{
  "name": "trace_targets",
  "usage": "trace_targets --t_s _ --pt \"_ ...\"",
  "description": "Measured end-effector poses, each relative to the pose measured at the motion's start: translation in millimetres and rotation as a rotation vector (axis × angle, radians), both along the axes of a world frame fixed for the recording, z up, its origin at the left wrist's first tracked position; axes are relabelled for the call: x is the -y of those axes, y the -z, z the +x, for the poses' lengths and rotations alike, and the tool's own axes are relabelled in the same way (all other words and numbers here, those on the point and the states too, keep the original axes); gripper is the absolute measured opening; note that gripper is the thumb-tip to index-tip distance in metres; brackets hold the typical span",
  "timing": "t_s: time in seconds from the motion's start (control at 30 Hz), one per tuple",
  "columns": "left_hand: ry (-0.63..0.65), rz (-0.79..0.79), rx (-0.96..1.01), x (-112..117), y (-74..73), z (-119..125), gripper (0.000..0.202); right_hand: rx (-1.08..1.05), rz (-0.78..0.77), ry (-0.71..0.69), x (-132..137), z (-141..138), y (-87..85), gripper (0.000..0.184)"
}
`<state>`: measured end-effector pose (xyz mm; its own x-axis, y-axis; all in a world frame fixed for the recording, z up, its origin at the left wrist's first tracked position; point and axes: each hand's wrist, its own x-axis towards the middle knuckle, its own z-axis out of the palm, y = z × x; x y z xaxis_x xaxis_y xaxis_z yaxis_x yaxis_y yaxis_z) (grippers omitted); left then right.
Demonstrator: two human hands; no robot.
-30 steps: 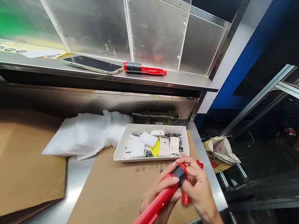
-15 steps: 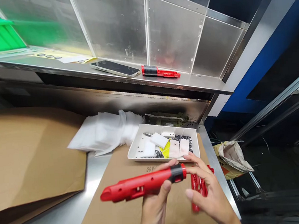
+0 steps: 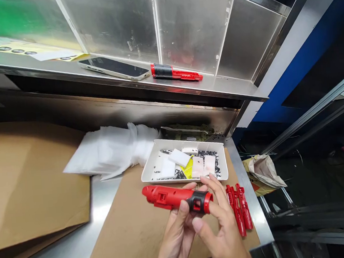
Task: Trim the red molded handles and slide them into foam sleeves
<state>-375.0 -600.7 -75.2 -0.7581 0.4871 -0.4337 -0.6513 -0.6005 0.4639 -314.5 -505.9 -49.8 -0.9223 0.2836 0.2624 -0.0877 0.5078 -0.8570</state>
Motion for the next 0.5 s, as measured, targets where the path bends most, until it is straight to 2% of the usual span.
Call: trace_targets --t_s 0.07,0.17,0.3,0.4,0.5 --pt "0.027 0.004 0.014 1 0.8 -1 0.077 -0.050 0.052 0.026 -2 -2 2.6 0.021" --pt "0.054 0.047 0.030 1 0.6 -2 0.063 -0.197 0.192 0.067 -6 -5 7.8 0.009" --pt "0.073 0.100 0.052 1 -0.9 -2 0.058 -0.320 0.367 0.141 -8 -8 11.0 0.010" --pt "0.101 0.074 0.024 2 -0.7 -1 0.062 -0.342 0.418 0.171 -6 -9 11.0 0.012" --pt "0.136 -0.035 -0.097 2 1.0 -2 0.065 -0.325 0.397 0.175 -4 -9 11.0 0.013"
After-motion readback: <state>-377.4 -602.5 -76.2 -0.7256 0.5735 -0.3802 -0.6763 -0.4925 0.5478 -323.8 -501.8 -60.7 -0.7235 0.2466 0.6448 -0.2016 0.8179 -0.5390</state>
